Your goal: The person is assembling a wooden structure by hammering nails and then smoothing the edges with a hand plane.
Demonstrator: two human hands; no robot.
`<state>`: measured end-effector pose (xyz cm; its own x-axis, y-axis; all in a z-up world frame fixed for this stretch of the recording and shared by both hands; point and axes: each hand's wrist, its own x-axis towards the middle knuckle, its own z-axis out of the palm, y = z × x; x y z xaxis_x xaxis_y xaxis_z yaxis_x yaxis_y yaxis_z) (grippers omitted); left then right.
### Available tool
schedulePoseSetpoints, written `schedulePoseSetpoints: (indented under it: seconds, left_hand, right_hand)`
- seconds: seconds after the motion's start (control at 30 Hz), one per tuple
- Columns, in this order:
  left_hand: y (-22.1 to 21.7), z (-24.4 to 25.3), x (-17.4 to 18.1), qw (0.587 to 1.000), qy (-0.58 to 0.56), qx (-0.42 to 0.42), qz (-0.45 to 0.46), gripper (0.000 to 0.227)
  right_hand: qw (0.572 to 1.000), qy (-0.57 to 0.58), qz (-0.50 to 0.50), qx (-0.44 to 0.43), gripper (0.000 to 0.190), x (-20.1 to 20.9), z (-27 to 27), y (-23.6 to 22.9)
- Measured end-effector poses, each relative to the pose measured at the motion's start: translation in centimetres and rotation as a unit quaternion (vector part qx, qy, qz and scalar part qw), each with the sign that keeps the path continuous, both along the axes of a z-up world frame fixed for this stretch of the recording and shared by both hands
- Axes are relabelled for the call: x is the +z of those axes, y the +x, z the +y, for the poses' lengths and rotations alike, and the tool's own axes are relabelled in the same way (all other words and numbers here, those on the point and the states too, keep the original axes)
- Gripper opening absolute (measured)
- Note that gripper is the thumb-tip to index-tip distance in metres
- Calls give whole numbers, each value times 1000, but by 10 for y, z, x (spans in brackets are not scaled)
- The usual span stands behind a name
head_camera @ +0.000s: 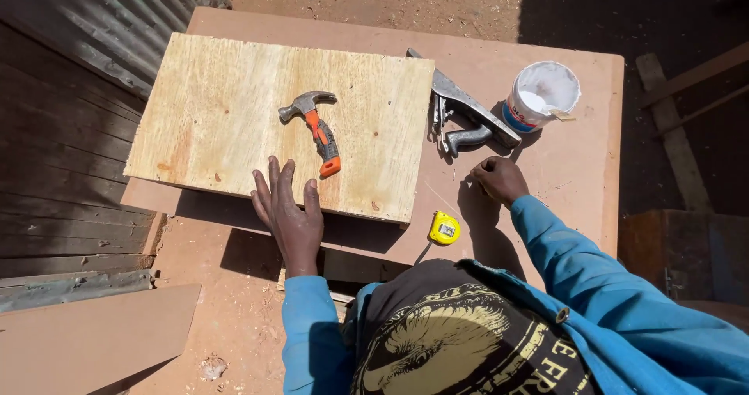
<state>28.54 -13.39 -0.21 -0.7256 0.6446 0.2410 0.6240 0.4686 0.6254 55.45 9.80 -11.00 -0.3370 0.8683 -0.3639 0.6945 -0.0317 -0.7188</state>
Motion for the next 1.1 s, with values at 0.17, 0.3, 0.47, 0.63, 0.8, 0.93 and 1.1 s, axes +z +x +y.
schedulePoseSetpoints:
  seconds: [0.17, 0.3, 0.47, 0.63, 0.8, 0.93, 1.1]
  left_hand:
    - [4, -3, 10, 1000, 1, -2, -10, 48]
    - [0, -3, 6, 1000, -15, -9, -24, 49]
    - [0, 1, 5, 1000, 28, -11, -4, 48]
    - [1, -2, 5, 999, 47, -26, -8, 50]
    - [-7, 0, -9, 1000, 18, 2, 6, 50]
    - [-8, 12, -16, 999, 1, 17, -42, 52]
    - [30, 20, 30, 975, 32, -35, -216, 52]
  right_hand:
    - [996, -14, -82, 43, 23, -21, -1, -37]
    - [972, 27, -191, 132, 36, -11, -5, -56]
    - [944, 8, -256, 207, 41, 14, -10, -63]
    - [971, -122, -194, 60, 49, 15, -25, -51]
    - [992, -117, -37, -10, 14, 35, -48, -31]
    - [984, -69, 164, 6, 11, 106, -66, -40]
    - [947, 45, 284, 145, 5, 153, -78, -78]
